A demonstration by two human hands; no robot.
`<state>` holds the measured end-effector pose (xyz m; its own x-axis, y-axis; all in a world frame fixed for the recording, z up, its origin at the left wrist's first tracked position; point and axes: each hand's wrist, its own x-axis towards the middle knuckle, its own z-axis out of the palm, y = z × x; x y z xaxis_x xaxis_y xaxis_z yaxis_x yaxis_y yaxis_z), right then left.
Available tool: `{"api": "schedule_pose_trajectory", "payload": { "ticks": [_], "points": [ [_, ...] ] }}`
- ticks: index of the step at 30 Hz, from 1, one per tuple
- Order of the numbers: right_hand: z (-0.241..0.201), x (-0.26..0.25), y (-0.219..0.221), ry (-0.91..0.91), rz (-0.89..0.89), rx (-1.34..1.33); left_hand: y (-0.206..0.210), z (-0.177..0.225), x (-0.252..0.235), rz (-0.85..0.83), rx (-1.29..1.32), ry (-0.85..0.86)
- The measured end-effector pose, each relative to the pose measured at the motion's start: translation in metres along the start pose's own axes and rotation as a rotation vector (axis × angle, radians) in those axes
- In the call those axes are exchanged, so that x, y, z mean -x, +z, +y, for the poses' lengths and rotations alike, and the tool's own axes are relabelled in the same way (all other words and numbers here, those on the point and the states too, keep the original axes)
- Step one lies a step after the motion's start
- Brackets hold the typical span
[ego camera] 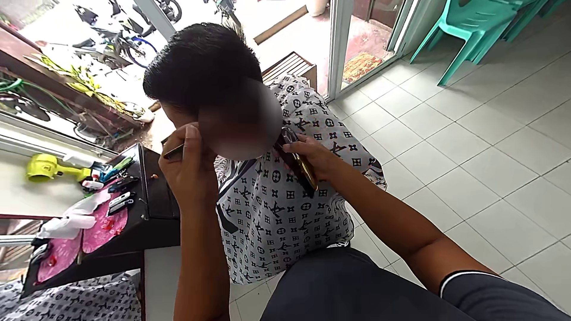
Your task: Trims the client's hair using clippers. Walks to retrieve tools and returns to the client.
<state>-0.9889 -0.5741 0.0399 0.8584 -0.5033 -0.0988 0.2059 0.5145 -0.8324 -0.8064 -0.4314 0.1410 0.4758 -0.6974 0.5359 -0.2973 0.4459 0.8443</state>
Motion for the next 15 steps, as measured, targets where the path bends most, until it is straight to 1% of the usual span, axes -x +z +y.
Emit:
{"api": "schedule_pose_trajectory", "payload": {
  "ticks": [2, 4, 6, 8, 10, 12, 15],
  "points": [
    [-0.01, -0.004, 0.003, -0.025, 0.035, 0.075, 0.0, -0.001, -0.001, 0.012, -0.067, 0.045],
    [-0.017, -0.008, 0.003, -0.056, 0.04, 0.121, 0.001, 0.001, 0.002, -0.016, -0.112, 0.029],
    [-0.022, -0.011, 0.002, -0.073, 0.04, 0.142, 0.001, 0.002, 0.006, -0.009, -0.069, -0.01],
    [-0.026, -0.012, 0.001, -0.094, 0.038, 0.17, -0.001, -0.001, 0.008, 0.033, -0.006, -0.008],
    [-0.031, -0.013, 0.0, -0.107, 0.031, 0.213, -0.001, -0.005, 0.01, 0.052, 0.003, -0.002],
    [-0.036, -0.014, 0.001, -0.105, 0.019, 0.248, 0.002, -0.008, 0.011, 0.011, -0.082, 0.011],
    [-0.038, -0.018, 0.0, -0.104, -0.031, 0.275, 0.01, -0.011, 0.016, -0.124, -0.349, 0.005]
  ]
}}
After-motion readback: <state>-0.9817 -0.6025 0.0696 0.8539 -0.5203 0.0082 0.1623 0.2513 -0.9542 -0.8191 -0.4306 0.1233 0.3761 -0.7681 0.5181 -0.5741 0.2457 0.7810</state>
